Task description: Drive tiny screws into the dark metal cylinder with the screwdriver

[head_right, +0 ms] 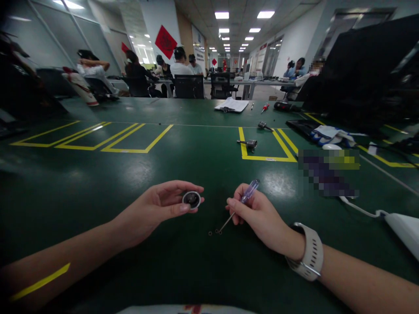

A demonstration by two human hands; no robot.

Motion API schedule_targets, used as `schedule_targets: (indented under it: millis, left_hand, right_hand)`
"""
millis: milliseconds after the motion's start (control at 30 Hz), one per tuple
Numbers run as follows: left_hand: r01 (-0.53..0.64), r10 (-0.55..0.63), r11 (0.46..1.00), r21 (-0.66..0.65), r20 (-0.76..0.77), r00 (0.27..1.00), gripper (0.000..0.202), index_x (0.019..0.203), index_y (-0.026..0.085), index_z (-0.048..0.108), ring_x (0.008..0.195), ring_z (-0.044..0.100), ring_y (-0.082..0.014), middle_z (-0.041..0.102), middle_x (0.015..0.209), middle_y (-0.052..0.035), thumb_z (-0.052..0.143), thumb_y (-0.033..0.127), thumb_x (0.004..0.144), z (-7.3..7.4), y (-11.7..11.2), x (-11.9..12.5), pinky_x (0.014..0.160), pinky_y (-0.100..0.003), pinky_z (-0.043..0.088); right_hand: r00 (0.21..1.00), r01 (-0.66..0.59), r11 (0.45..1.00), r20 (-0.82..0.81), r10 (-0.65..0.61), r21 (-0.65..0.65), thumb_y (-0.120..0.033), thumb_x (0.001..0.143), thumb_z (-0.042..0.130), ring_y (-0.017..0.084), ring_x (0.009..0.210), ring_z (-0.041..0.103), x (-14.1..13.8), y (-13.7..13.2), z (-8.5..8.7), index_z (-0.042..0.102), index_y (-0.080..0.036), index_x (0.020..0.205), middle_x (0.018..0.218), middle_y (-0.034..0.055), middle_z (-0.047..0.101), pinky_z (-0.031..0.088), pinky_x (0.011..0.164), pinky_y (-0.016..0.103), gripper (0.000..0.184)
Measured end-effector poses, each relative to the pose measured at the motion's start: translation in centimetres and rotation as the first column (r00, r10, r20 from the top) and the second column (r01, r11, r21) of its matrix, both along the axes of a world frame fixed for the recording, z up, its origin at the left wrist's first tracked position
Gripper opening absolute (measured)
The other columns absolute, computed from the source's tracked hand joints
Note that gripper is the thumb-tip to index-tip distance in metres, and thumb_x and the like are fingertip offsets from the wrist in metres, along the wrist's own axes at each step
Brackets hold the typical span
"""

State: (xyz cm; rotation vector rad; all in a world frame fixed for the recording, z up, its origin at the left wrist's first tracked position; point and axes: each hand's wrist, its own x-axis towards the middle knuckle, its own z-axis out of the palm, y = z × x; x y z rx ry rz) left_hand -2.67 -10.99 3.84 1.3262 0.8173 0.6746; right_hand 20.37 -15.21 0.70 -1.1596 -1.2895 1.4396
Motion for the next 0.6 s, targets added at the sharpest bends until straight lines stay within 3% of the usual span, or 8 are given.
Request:
schedule_targets:
  millis: [200, 400, 500, 600]
  left_hand:
    - [0.010, -0.009, 0.999, -0.034, 0.009, 1.000, 0.034, 0.104, 0.018, 0.060, 0.097, 0.062, -0.0187, 0.066, 0.105, -0.0049, 0.066, 0.013, 0.071, 0.0, 0.0, 0.0, 0.090, -0.040, 0.049]
    - [-0.008, 0.009, 0.999, -0.044, 0.013, 1.000, 0.034, 0.103, 0.018, 0.061, 0.096, 0.063, -0.0184, 0.067, 0.103, -0.0049, 0.067, 0.013, 0.070, -0.1, 0.0, 0.1, 0.090, -0.038, 0.048]
    - [-0.019, 0.020, 0.999, -0.051, 0.014, 1.000, 0.036, 0.105, 0.019, 0.061, 0.095, 0.063, -0.0178, 0.068, 0.102, -0.0046, 0.067, 0.013, 0.070, 0.0, -0.1, 0.1, 0.092, -0.038, 0.047]
    - [-0.027, 0.027, 0.997, -0.069, 0.005, 1.000, 0.039, 0.107, 0.019, 0.060, 0.094, 0.064, -0.0171, 0.069, 0.101, -0.0042, 0.067, 0.013, 0.069, 0.0, -0.3, 0.1, 0.094, -0.039, 0.045]
  right_hand:
    - [0.994, -0.023, 0.998, 0.103, 0.017, 0.051, -0.038, 0.082, 0.057, 0.012, 0.057, 0.052, 0.2, 0.1, 0.2, 0.045, -0.021, 0.076, 0.061, -0.0047, 0.051, 0.047, 0.066, 0.031, 0.022]
    - [0.921, -0.079, 0.971, 0.390, -0.016, 0.227, -0.035, 0.086, 0.050, 0.015, 0.058, 0.053, -0.2, -0.6, 1.1, 0.047, -0.022, 0.074, 0.059, -0.0017, 0.054, 0.047, 0.072, 0.038, 0.018]
    - [0.843, -0.132, 0.899, 0.524, -0.120, 0.419, -0.028, 0.084, 0.050, 0.020, 0.071, 0.057, -0.7, -1.5, 1.3, 0.049, -0.024, 0.074, 0.066, 0.0020, 0.057, 0.047, 0.078, 0.043, 0.012]
    - [0.800, -0.261, 0.763, 0.575, -0.171, 0.591, -0.017, 0.082, 0.051, 0.018, 0.072, 0.058, -0.8, -2.4, 1.1, 0.049, -0.026, 0.079, 0.070, 0.0007, 0.057, 0.043, 0.092, 0.046, 0.009]
